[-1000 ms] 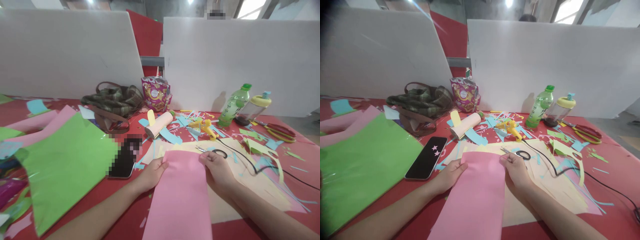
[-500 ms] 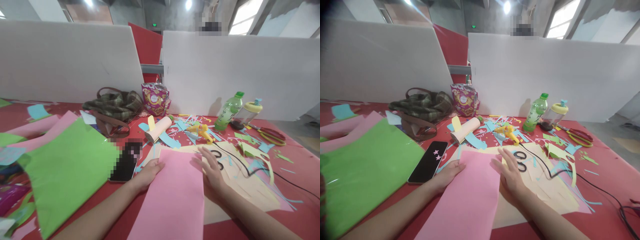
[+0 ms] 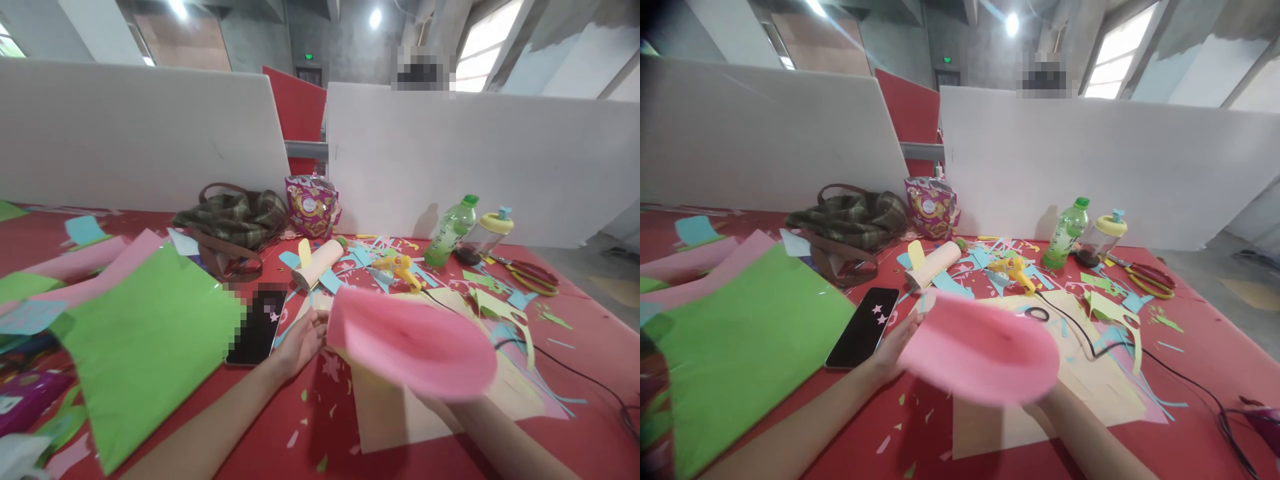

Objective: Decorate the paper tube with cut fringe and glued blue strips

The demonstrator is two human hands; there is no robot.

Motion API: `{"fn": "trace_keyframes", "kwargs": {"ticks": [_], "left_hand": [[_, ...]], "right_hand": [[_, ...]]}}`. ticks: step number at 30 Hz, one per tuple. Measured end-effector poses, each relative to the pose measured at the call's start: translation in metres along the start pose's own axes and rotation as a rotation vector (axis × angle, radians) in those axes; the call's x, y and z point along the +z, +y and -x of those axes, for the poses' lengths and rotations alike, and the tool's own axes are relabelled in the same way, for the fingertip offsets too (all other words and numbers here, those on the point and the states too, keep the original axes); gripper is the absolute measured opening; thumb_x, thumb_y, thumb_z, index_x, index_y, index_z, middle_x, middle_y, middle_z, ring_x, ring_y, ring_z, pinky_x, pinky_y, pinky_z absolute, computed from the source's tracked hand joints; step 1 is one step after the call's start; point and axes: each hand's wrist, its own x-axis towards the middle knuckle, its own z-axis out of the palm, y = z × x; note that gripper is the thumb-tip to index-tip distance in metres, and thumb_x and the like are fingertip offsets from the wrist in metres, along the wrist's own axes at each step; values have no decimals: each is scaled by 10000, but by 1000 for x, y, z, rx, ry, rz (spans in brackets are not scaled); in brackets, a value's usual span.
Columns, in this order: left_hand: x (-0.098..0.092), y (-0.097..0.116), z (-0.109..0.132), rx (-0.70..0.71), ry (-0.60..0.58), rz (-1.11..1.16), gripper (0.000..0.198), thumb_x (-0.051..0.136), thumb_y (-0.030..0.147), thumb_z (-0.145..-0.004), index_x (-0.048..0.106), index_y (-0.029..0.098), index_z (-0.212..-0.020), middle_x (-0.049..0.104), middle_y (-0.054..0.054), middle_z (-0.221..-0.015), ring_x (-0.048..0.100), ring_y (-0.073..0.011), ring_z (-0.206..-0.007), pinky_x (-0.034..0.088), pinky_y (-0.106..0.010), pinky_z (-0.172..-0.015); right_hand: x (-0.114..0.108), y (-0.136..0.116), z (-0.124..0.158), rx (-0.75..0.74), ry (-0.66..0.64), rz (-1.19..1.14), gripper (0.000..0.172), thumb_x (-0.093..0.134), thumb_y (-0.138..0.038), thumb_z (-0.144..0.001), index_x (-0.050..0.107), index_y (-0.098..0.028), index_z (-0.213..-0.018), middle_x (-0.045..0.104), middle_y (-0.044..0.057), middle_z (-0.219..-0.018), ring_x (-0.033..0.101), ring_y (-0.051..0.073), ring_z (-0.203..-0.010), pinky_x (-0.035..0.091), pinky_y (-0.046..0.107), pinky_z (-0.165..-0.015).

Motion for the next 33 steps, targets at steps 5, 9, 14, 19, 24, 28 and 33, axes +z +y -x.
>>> {"fn": "trace_keyframes", "kwargs": {"ticks": [5, 9, 14, 19, 24, 28, 33], "left_hand": [[4, -3, 4, 107, -170, 41, 508, 440, 522, -718, 515, 120, -1018, 583, -124, -1017, 475, -269, -1029, 321, -400, -893], [11, -3, 13, 188, -88, -69, 507, 506, 440, -715, 436, 175, -1141, 509, -108, -1148, 429, -263, -1085, 325, -376, -905], [16, -7, 22, 191, 84, -241, 553, 545, 251, -724, 314, 178, -1222, 477, -117, -1182, 448, -249, -1067, 351, -385, -885], [23, -4, 33, 219, 98, -411, 475, 483, 274, -764, 330, 148, -1196, 478, -117, -1177, 453, -225, -1059, 357, -354, -884], [25, -5, 40, 215, 167, -527, 465, 523, 285, -725, 403, 159, -1156, 509, -93, -1149, 404, -241, -1105, 321, -335, -912], [18, -8, 40, 194, 207, -529, 476, 540, 286, -699, 430, 145, -1140, 524, -102, -1127, 385, -256, -1119, 310, -345, -911], [14, -9, 43, 126, 202, -535, 444, 537, 294, -694, 474, 132, -1103, 543, -113, -1097, 377, -266, -1121, 325, -344, -893]], "right_hand": [[8, 5, 12, 199, -187, -241, 285, 547, -356, -715, 594, -80, -663, 546, 28, -448, 530, 132, -399, 492, 370, -502], [14, 3, 21, 283, -289, -316, 262, 569, -328, -699, 599, -70, -732, 605, 71, -589, 572, 147, -449, 494, 408, -562], [16, -8, 27, 214, -360, -85, 249, 554, -319, -696, 604, -85, -764, 635, 72, -660, 611, 206, -602, 480, 347, -609], [18, -23, 22, 47, -180, 0, 259, 565, -264, -681, 565, -138, -907, 640, 75, -898, 588, 226, -824, 462, 323, -696], [20, -19, 16, 66, -71, -17, 274, 619, -224, -619, 538, -154, -871, 644, 52, -818, 598, 215, -780, 462, 302, -665], [19, -4, 14, 72, 117, 128, 211, 575, -305, -656, 464, -167, -543, 483, -45, -457, 489, 114, -453, 372, 215, -444], [21, -9, 17, 79, 59, 36, 220, 543, -357, -685, 506, -156, -603, 502, -32, -495, 494, 117, -484, 383, 221, -472]]}}
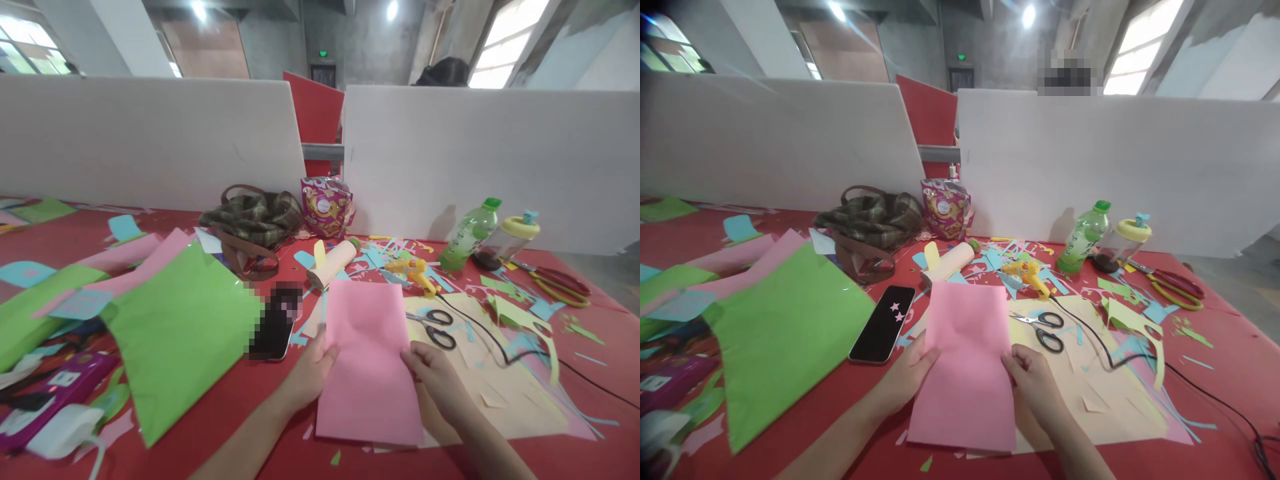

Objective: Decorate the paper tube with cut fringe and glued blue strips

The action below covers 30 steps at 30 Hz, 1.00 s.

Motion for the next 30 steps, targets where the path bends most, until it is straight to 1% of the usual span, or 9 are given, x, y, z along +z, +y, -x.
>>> {"fn": "trace_keyframes", "kwargs": {"ticks": [3, 6, 9, 13, 15, 20, 23, 27, 30], "left_hand": [[0, 1, 2, -20, -47, -43, 425, 543, 299, -689, 501, 134, -1079, 556, -110, -1075, 392, -269, -1105, 331, -347, -887], [0, 3, 3, -26, -72, -60, 413, 551, 302, -684, 520, 136, -1061, 568, -107, -1055, 408, -270, -1088, 336, -350, -883], [1, 4, 3, -52, -86, -60, 407, 550, 305, -685, 528, 135, -1054, 586, -110, -1020, 416, -274, -1079, 341, -361, -876], [3, 4, 5, -85, -120, -36, 403, 552, 311, -686, 530, 139, -1050, 606, -107, -978, 433, -271, -1064, 361, -360, -854], [5, 5, 6, -89, -140, -20, 403, 552, 314, -687, 528, 139, -1050, 611, -105, -967, 439, -267, -1059, 373, -353, -841], [5, 8, 5, -138, -195, -8, 425, 545, 302, -702, 491, 135, -1089, 602, -102, -990, 472, -248, -1025, 394, -329, -814], [4, 9, 3, -189, -266, 68, 445, 566, 258, -692, 464, 126, -1105, 596, -101, -999, 531, -238, -937, 408, -331, -790], [5, 6, 1, -222, -175, 205, 443, 547, 282, -713, 437, 138, -1117, 605, -103, -972, 562, -229, -876, 422, -340, -758], [7, 3, 1, -256, -102, 196, 438, 563, 321, -696, 466, 123, -1075, 624, -107, -907, 572, -233, -842, 429, -335, -728]], "right_hand": [[1, -6, 1, 35, -64, -74, 278, 612, -339, -627, 559, -144, -819, 621, 34, -697, 578, 196, -671, 444, 277, -581], [-1, -3, -1, 57, 12, -17, 261, 595, -397, -633, 550, -144, -673, 598, 15, -584, 557, 168, -555, 427, 256, -508], [-4, 3, -2, 35, 104, 15, 328, 527, -441, -687, 453, -166, -524, 460, -44, -424, 436, 97, -398, 348, 214, -412], [-5, -1, -2, 22, 22, -89, 255, 574, -410, -661, 524, -161, -667, 555, -3, -562, 519, 136, -515, 409, 238, -496], [-5, -3, -2, 34, 8, -83, 288, 594, -418, -634, 557, -152, -738, 598, 30, -636, 550, 169, -576, 428, 263, -533], [-9, 1, -6, 32, 163, 84, 352, 527, -489, -653, 569, -143, -604, 570, 18, -526, 494, 135, -471, 364, 226, -427], [-11, 4, -8, 28, 158, 101, 336, 528, -471, -657, 571, -142, -603, 565, 9, -523, 491, 130, -476, 357, 220, -426], [-8, 5, -7, 48, 102, 74, 311, 549, -446, -649, 561, -142, -586, 555, -6, -501, 504, 132, -479, 376, 223, -445], [-3, 4, -5, 71, 29, -2, 281, 562, -419, -650, 572, -139, -632, 577, -3, -526, 542, 153, -515, 408, 237, -477]]}}
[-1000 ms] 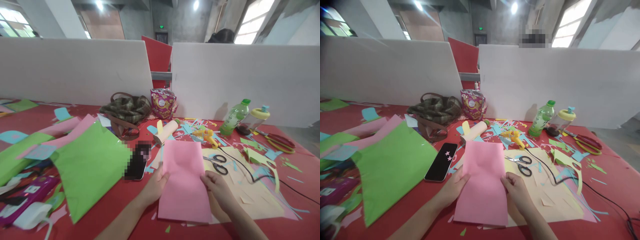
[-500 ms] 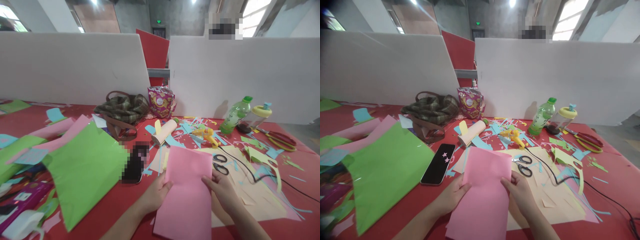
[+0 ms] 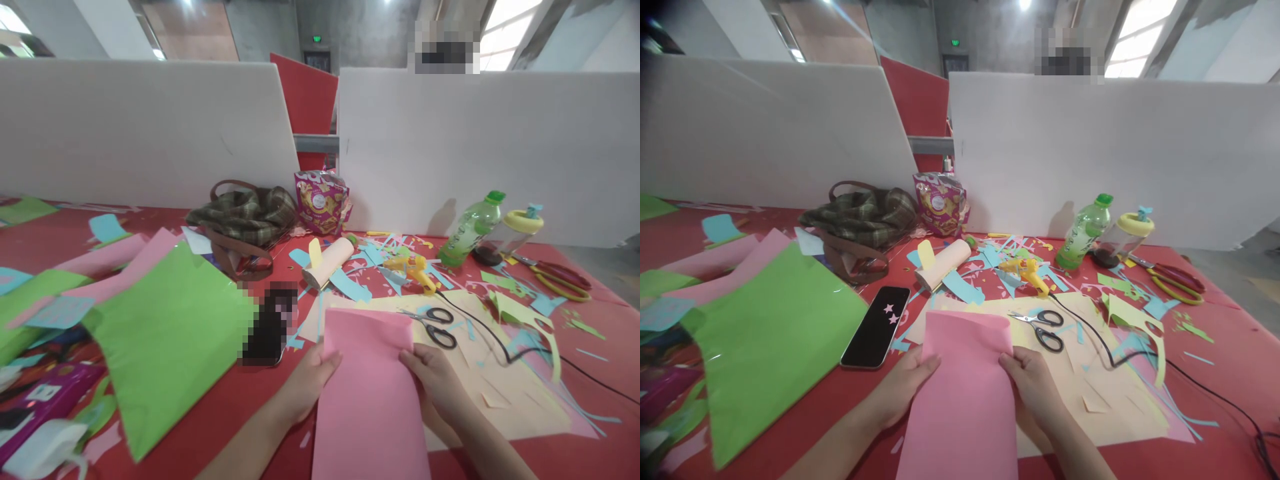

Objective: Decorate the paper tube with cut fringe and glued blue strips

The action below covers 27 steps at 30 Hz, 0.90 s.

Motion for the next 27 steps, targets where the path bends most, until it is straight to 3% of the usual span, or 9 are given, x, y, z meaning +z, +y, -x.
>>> {"fn": "trace_keyframes", "kwargs": {"ticks": [5, 8, 10, 16, 20, 24, 27], "left_hand": [[0, 1, 2, -7, 43, -160, 268, 569, 334, -680, 546, 138, -861, 639, -41, -758, 577, -192, -712, 430, -265, -623], [-1, 3, 4, 18, 44, -269, 206, 556, 336, -686, 557, 142, -755, 620, -12, -657, 559, -167, -644, 411, -232, -577], [-2, 4, 4, 24, 20, -290, 189, 543, 330, -695, 556, 144, -728, 603, -2, -615, 551, -159, -630, 405, -224, -568], [0, 3, 3, 13, 40, -308, 189, 538, 325, -692, 560, 152, -764, 617, -3, -666, 546, -155, -619, 396, -220, -544], [0, 4, 4, 26, -13, -320, 181, 517, 326, -709, 552, 152, -742, 622, -11, -693, 555, -162, -653, 404, -219, -571], [-3, 5, 2, 57, -43, -453, 242, 469, 345, -738, 576, 132, -782, 628, -29, -723, 555, -167, -667, 408, -238, -616], [-6, 4, 1, 66, -66, -522, 297, 438, 353, -753, 581, 122, -874, 629, -29, -723, 555, -165, -660, 410, -256, -642]], "right_hand": [[4, -4, 2, 11, -118, -142, 276, 614, -330, -629, 576, -149, -834, 642, 31, -712, 596, 206, -693, 455, 289, -598], [1, 2, -1, 21, 5, -60, 226, 580, -375, -651, 564, -151, -671, 584, -9, -543, 554, 159, -526, 417, 250, -491], [0, 6, -3, -10, 120, 14, 286, 540, -410, -675, 496, -161, -541, 495, -36, -444, 466, 111, -417, 353, 220, -415], [-1, 7, -6, -66, 118, -14, 220, 547, -390, -671, 495, -178, -642, 484, -33, -503, 443, 112, -447, 353, 225, -440], [-2, 4, -8, -87, 188, 4, 296, 523, -401, -693, 404, -181, -534, 407, -49, -467, 389, 86, -427, 321, 207, -423], [-4, 4, -12, -99, 145, -14, 248, 575, -378, -653, 435, -180, -601, 434, -47, -489, 427, 101, -453, 362, 225, -453], [-7, 6, -16, -121, 182, 2, 282, 549, -400, -670, 425, -175, -554, 406, -51, -477, 401, 91, -442, 358, 224, -455]]}}
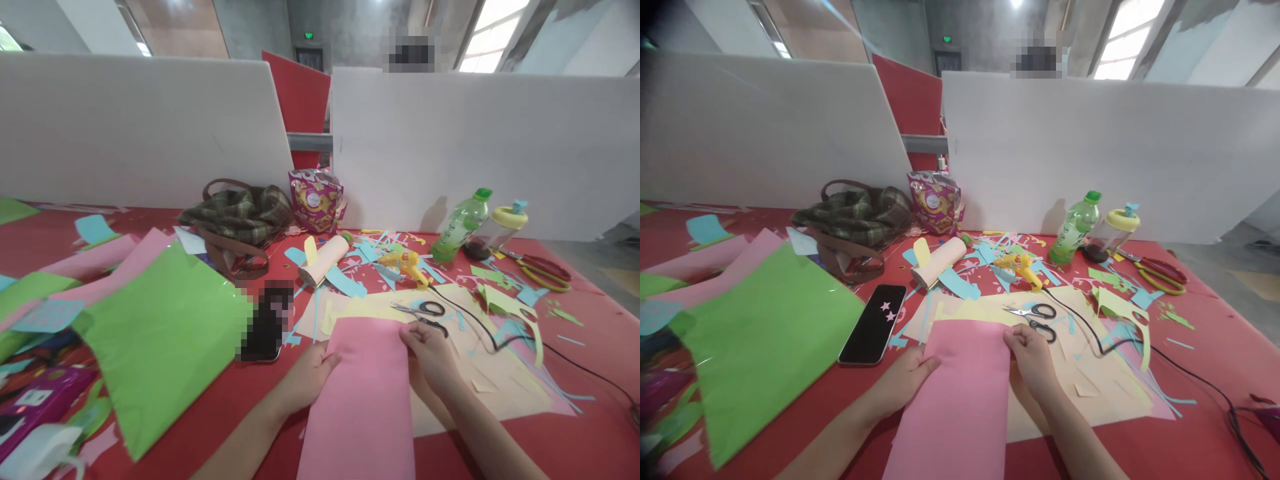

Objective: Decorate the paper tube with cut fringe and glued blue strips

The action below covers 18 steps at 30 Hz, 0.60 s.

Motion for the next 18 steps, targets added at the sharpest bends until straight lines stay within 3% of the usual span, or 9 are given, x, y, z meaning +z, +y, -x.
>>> {"fn": "trace_keyframes", "kwargs": {"ticks": [4, 9, 12, 15, 18], "left_hand": [[-1, -2, 0, 20, -22, -9, 328, 421, 347, -763, 559, 128, -964, 634, -26, -740, 562, -165, -685, 415, -264, -668], [1, -2, 0, 28, 34, 5, 288, 446, 353, -748, 569, 117, -858, 631, -46, -781, 567, -182, -744, 424, -269, -677], [3, -2, -1, 33, 114, 62, 273, 446, 347, -749, 546, 118, -857, 623, -56, -814, 568, -188, -760, 433, -269, -659], [7, -4, -2, 26, 147, 115, 274, 423, 338, -761, 521, 120, -895, 615, -44, -753, 569, -173, -695, 439, -261, -607], [10, -7, -1, 32, 180, 91, 305, 435, 366, -752, 512, 113, -905, 598, -29, -688, 561, -165, -657, 436, -251, -571]], "right_hand": [[-1, 5, -4, -55, 89, 23, 341, 528, -435, -673, 398, -174, -498, 361, -57, -459, 343, 77, -424, 311, 207, -420], [1, 1, -4, -104, 159, -12, 356, 428, -506, -709, 422, -182, -562, 423, -35, -473, 408, 102, -430, 354, 227, -436], [2, -11, -3, -134, 141, -26, 340, 382, -512, -727, 451, -181, -688, 485, -15, -527, 487, 123, -481, 408, 254, -497], [4, -25, -3, -163, 65, 37, 327, 553, -445, -633, 484, -172, -799, 525, -10, -575, 517, 129, -528, 416, 254, -530], [6, -36, -7, -195, 28, 156, 246, 600, -387, -603, 502, -166, -649, 468, -39, -497, 444, 98, -458, 355, 216, -463]]}}
